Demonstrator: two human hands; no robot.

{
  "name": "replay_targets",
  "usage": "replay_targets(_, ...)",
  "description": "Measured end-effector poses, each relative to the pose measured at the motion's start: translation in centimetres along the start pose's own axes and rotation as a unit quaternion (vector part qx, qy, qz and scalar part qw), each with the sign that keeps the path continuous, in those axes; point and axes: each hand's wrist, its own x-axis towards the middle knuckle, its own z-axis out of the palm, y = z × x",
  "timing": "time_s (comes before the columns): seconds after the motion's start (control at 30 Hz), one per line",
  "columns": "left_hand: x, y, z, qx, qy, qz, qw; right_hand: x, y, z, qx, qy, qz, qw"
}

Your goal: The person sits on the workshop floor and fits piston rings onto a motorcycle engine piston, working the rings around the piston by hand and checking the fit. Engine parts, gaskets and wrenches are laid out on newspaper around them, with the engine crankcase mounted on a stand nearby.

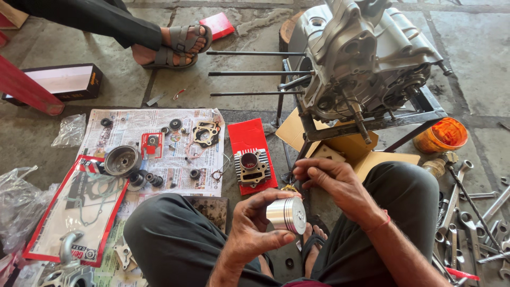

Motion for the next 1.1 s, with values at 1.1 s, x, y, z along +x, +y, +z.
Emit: replay_targets(1.1, 1.0, -1.2, 0.6, 0.286, 0.124, 0.107, 0.944, -1.0, 0.6, 0.4, 0.007, 0.162, -0.013, 0.987)
